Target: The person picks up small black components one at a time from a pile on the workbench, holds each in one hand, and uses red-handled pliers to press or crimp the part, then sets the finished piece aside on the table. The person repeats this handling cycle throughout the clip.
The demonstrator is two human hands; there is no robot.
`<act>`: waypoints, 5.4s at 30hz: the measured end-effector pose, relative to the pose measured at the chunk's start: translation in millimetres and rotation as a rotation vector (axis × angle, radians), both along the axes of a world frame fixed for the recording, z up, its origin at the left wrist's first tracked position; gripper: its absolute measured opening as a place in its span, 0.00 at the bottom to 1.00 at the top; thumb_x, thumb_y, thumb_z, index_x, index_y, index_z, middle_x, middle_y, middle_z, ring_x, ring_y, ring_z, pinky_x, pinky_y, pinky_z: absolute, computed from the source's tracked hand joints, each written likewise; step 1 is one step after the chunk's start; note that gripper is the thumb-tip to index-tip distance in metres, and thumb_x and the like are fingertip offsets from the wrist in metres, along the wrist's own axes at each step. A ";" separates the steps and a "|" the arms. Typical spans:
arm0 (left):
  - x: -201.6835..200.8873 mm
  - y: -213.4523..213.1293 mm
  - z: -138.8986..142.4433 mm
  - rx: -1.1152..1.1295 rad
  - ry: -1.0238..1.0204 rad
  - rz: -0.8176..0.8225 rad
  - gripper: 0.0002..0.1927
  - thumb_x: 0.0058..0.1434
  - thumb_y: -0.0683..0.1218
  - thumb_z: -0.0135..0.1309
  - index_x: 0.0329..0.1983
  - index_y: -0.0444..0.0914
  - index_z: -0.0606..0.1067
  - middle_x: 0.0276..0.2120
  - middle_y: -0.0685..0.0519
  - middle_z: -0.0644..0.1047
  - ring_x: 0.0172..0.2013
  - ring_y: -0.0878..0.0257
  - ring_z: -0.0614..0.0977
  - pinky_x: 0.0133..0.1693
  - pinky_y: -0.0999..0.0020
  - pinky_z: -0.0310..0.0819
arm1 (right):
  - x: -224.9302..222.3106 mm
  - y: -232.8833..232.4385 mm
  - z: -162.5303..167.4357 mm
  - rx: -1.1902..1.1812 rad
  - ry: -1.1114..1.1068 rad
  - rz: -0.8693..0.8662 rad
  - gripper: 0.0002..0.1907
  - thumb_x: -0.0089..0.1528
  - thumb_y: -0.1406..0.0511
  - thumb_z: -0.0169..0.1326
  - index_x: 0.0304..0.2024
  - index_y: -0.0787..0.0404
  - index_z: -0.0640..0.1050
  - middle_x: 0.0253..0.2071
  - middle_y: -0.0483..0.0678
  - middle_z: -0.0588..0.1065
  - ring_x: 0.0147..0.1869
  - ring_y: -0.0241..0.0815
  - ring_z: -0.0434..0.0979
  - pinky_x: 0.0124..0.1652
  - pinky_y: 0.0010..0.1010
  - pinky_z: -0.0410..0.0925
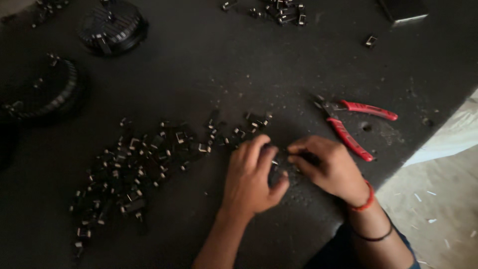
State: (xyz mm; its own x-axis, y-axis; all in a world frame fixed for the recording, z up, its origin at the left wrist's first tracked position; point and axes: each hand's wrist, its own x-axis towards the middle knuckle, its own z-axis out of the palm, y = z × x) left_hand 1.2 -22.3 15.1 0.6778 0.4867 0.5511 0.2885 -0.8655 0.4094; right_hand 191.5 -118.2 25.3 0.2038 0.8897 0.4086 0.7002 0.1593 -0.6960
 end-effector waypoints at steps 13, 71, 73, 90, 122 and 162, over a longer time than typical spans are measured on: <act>64.1 5.0 4.8 -0.544 -0.379 -0.143 0.12 0.62 0.40 0.61 0.49 0.35 0.80 0.39 0.49 0.82 0.37 0.61 0.85 0.39 0.70 0.80 | -2.2 -10.8 -3.6 0.111 0.249 -0.255 0.19 0.61 0.71 0.57 0.55 0.69 0.76 0.48 0.55 0.79 0.49 0.48 0.82 0.47 0.31 0.72; 36.4 -39.0 -11.3 -0.759 -0.525 -0.032 0.08 0.65 0.41 0.59 0.46 0.34 0.82 0.37 0.50 0.84 0.34 0.65 0.85 0.37 0.74 0.79 | 78.7 -9.6 17.1 -0.024 -0.710 -0.296 0.40 0.49 0.51 0.68 0.57 0.68 0.78 0.53 0.61 0.75 0.59 0.60 0.73 0.57 0.53 0.64; 37.0 -38.4 -13.0 -0.704 -0.554 -0.074 0.08 0.66 0.41 0.59 0.47 0.35 0.82 0.38 0.50 0.84 0.37 0.65 0.85 0.39 0.74 0.79 | 79.6 -8.0 10.3 -0.049 -0.569 -0.336 0.30 0.56 0.56 0.66 0.58 0.62 0.78 0.55 0.57 0.76 0.57 0.57 0.75 0.56 0.46 0.68; 32.3 -34.4 -22.2 -1.030 -0.669 -0.272 0.08 0.66 0.40 0.58 0.47 0.34 0.80 0.39 0.55 0.81 0.41 0.70 0.80 0.46 0.74 0.74 | -43.3 -67.0 10.4 -0.001 -0.171 -0.295 0.40 0.50 0.71 0.61 0.66 0.67 0.67 0.56 0.58 0.72 0.56 0.57 0.73 0.54 0.41 0.67; 28.6 -28.1 -27.3 -1.270 -0.663 -0.393 0.09 0.66 0.40 0.60 0.48 0.33 0.81 0.36 0.56 0.80 0.35 0.72 0.75 0.38 0.77 0.69 | -41.1 -68.1 -9.1 0.103 -0.128 -0.345 0.33 0.51 0.71 0.62 0.61 0.64 0.73 0.46 0.55 0.75 0.45 0.49 0.78 0.43 0.34 0.71; 16.0 -10.2 -1.1 -1.000 -0.503 -0.441 0.04 0.63 0.39 0.62 0.40 0.33 0.82 0.38 0.52 0.83 0.39 0.67 0.82 0.42 0.74 0.76 | -34.7 -64.5 -8.8 0.130 -0.159 -0.325 0.34 0.44 0.73 0.59 0.57 0.63 0.74 0.43 0.53 0.74 0.41 0.51 0.75 0.42 0.38 0.69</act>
State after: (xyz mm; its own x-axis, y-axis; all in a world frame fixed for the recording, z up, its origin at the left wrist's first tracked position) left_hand 17.1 -32.4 14.0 0.7110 0.6299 0.3126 -0.3376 -0.0843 0.9375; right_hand 156.7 -182.7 16.5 0.3924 0.7277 0.5626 0.8260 -0.0095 -0.5637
